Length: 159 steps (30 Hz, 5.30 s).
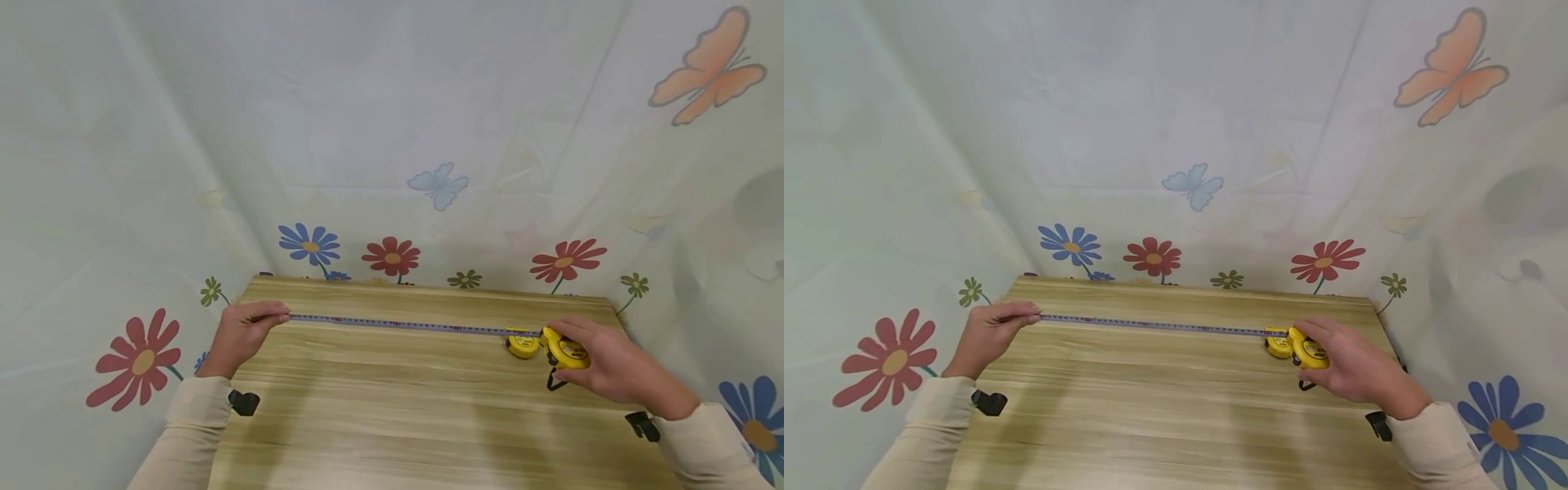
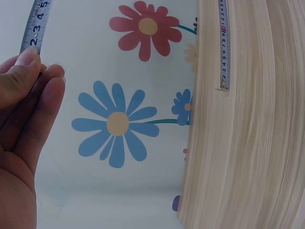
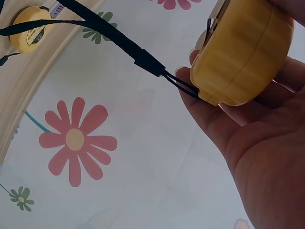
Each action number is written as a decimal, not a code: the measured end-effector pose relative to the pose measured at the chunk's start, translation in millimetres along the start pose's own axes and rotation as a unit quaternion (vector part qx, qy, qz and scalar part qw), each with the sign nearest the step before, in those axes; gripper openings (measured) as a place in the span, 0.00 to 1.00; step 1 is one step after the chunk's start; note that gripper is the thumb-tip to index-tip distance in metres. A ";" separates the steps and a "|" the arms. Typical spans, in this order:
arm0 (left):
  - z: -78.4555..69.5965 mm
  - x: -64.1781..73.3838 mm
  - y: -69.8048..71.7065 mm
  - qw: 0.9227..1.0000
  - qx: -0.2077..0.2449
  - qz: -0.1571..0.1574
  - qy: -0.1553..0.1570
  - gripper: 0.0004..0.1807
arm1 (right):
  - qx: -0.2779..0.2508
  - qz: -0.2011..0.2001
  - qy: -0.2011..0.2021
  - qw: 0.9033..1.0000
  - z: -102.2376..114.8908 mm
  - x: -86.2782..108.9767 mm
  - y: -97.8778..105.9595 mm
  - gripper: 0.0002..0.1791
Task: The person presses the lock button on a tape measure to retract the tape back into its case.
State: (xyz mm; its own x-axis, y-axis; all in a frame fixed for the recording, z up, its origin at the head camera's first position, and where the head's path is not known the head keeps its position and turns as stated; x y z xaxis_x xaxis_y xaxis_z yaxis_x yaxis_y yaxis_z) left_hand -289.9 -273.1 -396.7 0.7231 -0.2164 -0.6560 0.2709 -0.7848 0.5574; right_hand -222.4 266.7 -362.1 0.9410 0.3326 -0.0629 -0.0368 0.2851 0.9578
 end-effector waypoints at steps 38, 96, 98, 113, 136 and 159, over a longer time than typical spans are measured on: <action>-6.1 -5.2 -6.8 1.000 -0.002 0.004 -0.005 0.09 | 0.003 -0.005 0.017 1.000 5.4 -1.3 1.2 0.40; -16.3 -7.8 -13.1 0.999 0.013 0.002 -0.035 0.10 | -0.003 0.006 0.010 1.000 13.1 -8.7 -5.2 0.41; -16.5 -7.6 -13.3 0.999 0.012 0.003 -0.034 0.10 | -0.002 0.005 0.011 1.000 13.2 -9.1 -5.9 0.40; -16.9 -7.9 -17.6 0.999 0.010 0.012 -0.039 0.09 | -0.004 0.003 0.017 1.000 13.7 -9.7 -7.3 0.41; -17.7 -10.7 -20.8 0.999 -0.002 0.022 -0.024 0.09 | 0.002 0.012 0.014 1.000 15.9 -12.7 -5.1 0.41; -19.6 -9.4 -25.8 0.999 0.019 0.024 -0.027 0.09 | 0.001 0.008 0.021 1.000 20.1 -13.3 -4.6 0.41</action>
State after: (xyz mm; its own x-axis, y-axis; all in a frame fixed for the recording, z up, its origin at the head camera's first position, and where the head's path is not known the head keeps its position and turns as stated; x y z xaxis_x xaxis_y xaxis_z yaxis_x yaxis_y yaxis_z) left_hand -291.2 -239.4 -395.0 0.6997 -0.2846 -0.6553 0.2109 -0.7941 0.5700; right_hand -228.1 242.9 -360.0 0.9252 0.3747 -0.0600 -0.0507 0.2786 0.9591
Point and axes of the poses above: each hand's wrist, its own x-axis away from the middle knuckle, its own y-axis out of the back of the hand, z = x × y, the point moved 10 cm from there along -x, towards the middle knuckle, and after that the axes turned 8 degrees about -y, right-handed, at the moved point
